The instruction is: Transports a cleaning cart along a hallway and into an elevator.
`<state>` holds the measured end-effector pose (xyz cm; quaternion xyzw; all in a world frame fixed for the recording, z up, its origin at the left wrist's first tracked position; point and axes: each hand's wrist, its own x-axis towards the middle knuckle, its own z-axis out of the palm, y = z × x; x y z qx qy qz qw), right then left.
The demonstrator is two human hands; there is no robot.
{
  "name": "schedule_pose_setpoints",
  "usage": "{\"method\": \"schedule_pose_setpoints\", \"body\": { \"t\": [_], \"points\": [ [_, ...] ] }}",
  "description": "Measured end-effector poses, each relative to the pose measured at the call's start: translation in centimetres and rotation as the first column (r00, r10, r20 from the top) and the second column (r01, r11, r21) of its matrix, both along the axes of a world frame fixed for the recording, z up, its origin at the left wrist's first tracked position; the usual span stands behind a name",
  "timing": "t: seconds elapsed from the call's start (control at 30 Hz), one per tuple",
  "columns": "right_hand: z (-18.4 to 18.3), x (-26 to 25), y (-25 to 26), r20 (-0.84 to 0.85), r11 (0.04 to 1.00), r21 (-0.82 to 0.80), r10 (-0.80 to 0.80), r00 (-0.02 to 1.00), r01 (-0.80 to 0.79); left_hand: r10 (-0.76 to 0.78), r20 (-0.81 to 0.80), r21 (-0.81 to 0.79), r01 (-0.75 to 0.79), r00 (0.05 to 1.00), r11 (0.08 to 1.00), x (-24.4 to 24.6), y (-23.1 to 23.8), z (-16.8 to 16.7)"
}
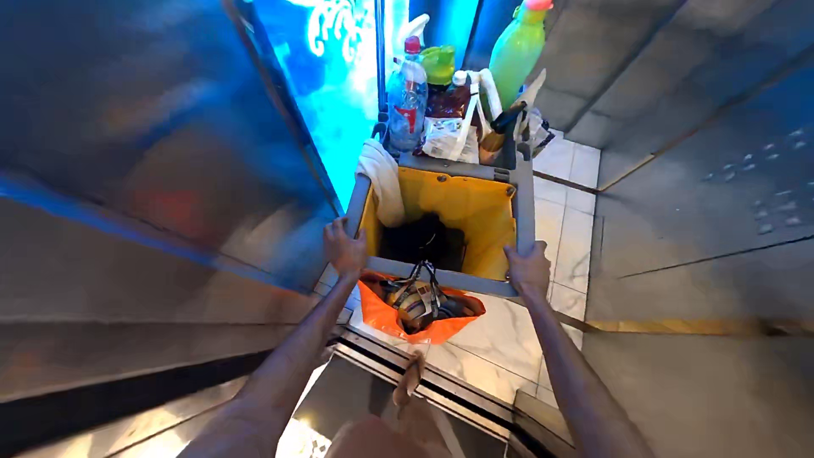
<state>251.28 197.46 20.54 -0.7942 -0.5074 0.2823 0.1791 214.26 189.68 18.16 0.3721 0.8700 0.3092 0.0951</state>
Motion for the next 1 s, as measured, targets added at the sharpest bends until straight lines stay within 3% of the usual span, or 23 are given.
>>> {"method": "schedule_pose_setpoints", "body": {
  "t": [0.13,0.43,0.6,0.7,0.83,0.93,1.0],
  "points": [
    [0.3,-1.1,7.2,-0.032,1.000,0.011,-0.006,0.999,0.007,0.016,0.053,0.004,-0.017,0.998,1.000,-1.3,7.7,0.8],
    [-0.7,-2.8,20.9,-0.120,0.997,0.042,-0.057,0.991,0.062,-0.068,-0.038,0.023,0.069,0.997,0.997,-3.4,22.0,0.6],
    [-1.2,-4.0,25.3,-0.161,0.990,0.074,-0.105,0.981,0.119,-0.065,-0.058,0.024,0.066,0.996,0.998,-5.3,29.4,-0.1],
    [-2.5,-4.3,26.5,-0.276,0.980,0.149,-0.084,0.957,0.129,-0.099,-0.075,0.011,0.101,0.992,0.995,-6.2,32.8,-0.1],
    [-6.6,-3.9,25.3,-0.538,0.970,0.232,0.064,0.841,0.075,-0.140,-0.063,0.022,0.142,0.988,0.990,-7.0,36.9,0.4],
    [-13.9,-2.2,15.9,-0.353,0.979,-0.080,0.147,0.924,-0.187,-0.186,-0.035,0.054,0.187,0.982,0.981,-7.9,39.6,0.5],
    [-18.0,-1.2,5.4,-0.193,0.903,-0.396,0.097,0.976,-0.168,-0.267,-0.046,0.065,0.270,0.963,0.961,-8.8,41.2,-0.2]
  ]
}}
